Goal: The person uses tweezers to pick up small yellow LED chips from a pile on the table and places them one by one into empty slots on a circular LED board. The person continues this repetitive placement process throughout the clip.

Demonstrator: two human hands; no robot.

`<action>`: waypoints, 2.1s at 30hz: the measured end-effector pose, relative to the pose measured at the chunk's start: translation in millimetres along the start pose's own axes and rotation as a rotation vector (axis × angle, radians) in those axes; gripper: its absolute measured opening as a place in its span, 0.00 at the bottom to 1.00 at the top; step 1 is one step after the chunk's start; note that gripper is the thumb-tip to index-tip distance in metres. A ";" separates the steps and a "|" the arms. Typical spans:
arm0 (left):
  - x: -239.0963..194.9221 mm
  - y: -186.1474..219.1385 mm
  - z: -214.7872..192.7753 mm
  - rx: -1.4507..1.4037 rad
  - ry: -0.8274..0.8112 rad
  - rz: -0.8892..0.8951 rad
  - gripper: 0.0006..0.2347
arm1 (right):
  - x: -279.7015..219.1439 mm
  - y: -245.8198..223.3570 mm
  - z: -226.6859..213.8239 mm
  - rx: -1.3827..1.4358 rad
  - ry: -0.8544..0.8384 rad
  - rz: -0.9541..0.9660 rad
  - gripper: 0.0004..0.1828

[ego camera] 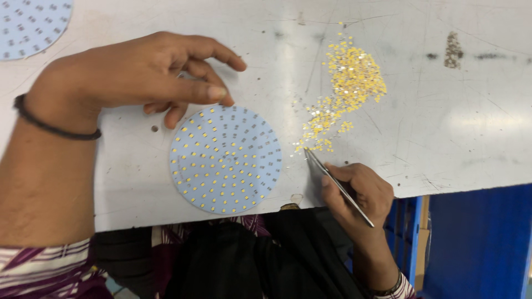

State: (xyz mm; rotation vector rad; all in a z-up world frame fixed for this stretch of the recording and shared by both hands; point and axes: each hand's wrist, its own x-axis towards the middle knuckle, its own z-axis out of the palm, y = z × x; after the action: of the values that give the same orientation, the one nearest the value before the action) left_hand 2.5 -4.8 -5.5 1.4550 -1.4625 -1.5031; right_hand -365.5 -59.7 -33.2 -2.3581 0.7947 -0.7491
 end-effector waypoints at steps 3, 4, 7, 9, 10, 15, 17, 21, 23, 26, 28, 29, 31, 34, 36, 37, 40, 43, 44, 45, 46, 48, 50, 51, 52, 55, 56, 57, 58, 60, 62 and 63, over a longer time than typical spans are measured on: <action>-1.5 -3.8 -2.0 0.014 0.005 -0.027 0.27 | -6.8 -9.9 1.3 -0.032 0.020 0.002 0.06; -2.7 -6.0 -2.8 0.009 0.000 0.015 0.27 | -12.2 -15.8 5.9 -0.023 0.008 -0.043 0.06; -6.3 -10.6 -1.1 0.011 0.011 0.086 0.27 | -25.9 -28.7 23.5 0.036 -0.028 -0.181 0.07; -6.5 -10.7 0.6 0.027 0.048 0.062 0.27 | -30.2 -31.3 33.8 0.108 -0.067 -0.272 0.06; -6.7 -10.1 1.5 0.027 0.062 0.052 0.27 | -31.0 -30.7 35.4 0.099 -0.062 -0.289 0.07; -7.6 -2.7 4.4 -0.003 0.069 0.061 0.28 | -31.3 -31.3 39.3 0.074 -0.062 -0.317 0.07; -9.5 -1.4 5.8 0.035 0.109 0.019 0.28 | -30.7 -32.7 39.3 0.071 -0.061 -0.319 0.08; -10.1 -3.1 5.0 0.045 0.126 0.018 0.28 | -27.9 -35.4 38.3 0.051 -0.084 -0.320 0.07; -8.6 -5.2 3.8 0.032 0.095 0.012 0.28 | -26.4 -36.2 38.0 0.048 -0.091 -0.334 0.07; -4.2 -6.7 0.7 0.018 0.026 0.051 0.27 | -25.5 -36.1 34.7 0.082 -0.094 -0.327 0.08; 0.0 -5.9 -3.1 0.010 -0.002 0.048 0.27 | -24.1 -32.2 28.3 0.068 -0.072 -0.275 0.08; 0.2 -6.4 -3.2 0.004 -0.002 0.023 0.27 | -22.7 -29.0 23.6 0.036 -0.051 -0.230 0.08; -0.3 -8.2 -2.5 0.005 -0.004 0.001 0.26 | -19.8 -19.6 11.3 0.008 -0.024 -0.116 0.08; 0.6 -5.6 -2.3 0.026 -0.001 -0.014 0.26 | -12.0 -3.2 -2.4 0.012 0.006 0.036 0.07; 0.5 -3.1 -0.9 0.028 0.017 -0.060 0.25 | -10.2 1.4 -4.4 0.009 0.026 0.061 0.07; 1.4 -2.1 0.0 0.037 0.020 -0.063 0.26 | -10.2 2.0 -4.1 0.005 0.028 0.062 0.07; 1.4 0.1 1.2 0.049 0.030 -0.073 0.27 | -9.2 1.5 -1.1 0.000 0.026 0.060 0.07; 1.6 0.2 1.0 0.035 0.024 -0.062 0.25 | -7.7 0.1 -0.7 -0.005 0.021 0.058 0.06; 1.8 0.0 1.0 0.027 0.022 -0.054 0.25 | -7.2 0.0 -0.9 -0.011 0.017 0.061 0.06; 1.9 -0.3 1.1 0.019 0.019 -0.046 0.25 | -6.8 -0.1 -1.2 -0.018 0.013 0.063 0.06; 2.1 -0.7 1.1 0.021 0.023 -0.051 0.25 | -6.4 0.1 -1.7 -0.019 0.019 0.067 0.06; 1.7 -1.7 1.1 0.023 0.030 -0.062 0.25 | -5.9 0.3 -1.8 -0.021 0.031 0.073 0.06; 0.7 -2.7 1.2 0.015 0.027 -0.035 0.25 | -6.5 0.0 -1.1 -0.007 0.024 0.074 0.06; 0.3 -3.2 1.3 0.010 0.026 -0.021 0.25 | -7.0 -0.4 -0.9 0.000 0.020 0.074 0.06; 0.1 -3.5 1.4 0.012 0.020 -0.009 0.25 | -7.2 -0.6 -0.7 -0.007 0.018 0.057 0.06; -1.2 -3.5 -0.1 0.024 0.011 0.000 0.26 | -7.3 -2.8 0.0 -0.011 0.014 0.035 0.06; -1.7 -3.9 -0.6 0.030 0.014 -0.015 0.26 | -8.0 -4.3 0.5 0.001 0.012 0.045 0.06; -2.4 -4.4 -1.1 0.037 0.017 -0.030 0.27 | -8.6 -5.9 1.6 0.013 0.010 0.055 0.06; -2.5 -5.0 -1.8 0.030 0.010 0.002 0.27 | -9.3 -7.7 2.7 0.034 -0.027 0.002 0.06; -2.6 -6.4 -1.6 0.019 -0.004 0.067 0.27 | -11.1 -10.8 6.2 0.076 -0.096 -0.104 0.08; -4.6 -6.8 0.0 0.035 0.026 0.034 0.27 | -13.2 -13.8 13.1 0.119 -0.125 -0.221 0.07; -5.1 -6.2 0.5 0.044 0.039 0.021 0.28 | -13.7 -14.8 16.0 0.138 -0.138 -0.279 0.07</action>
State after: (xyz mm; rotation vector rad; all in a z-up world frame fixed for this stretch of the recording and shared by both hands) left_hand 5.0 1.5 -9.9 1.4821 -1.4910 -1.4306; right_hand -358.9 -35.6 -39.6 -2.3896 0.3482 -0.7181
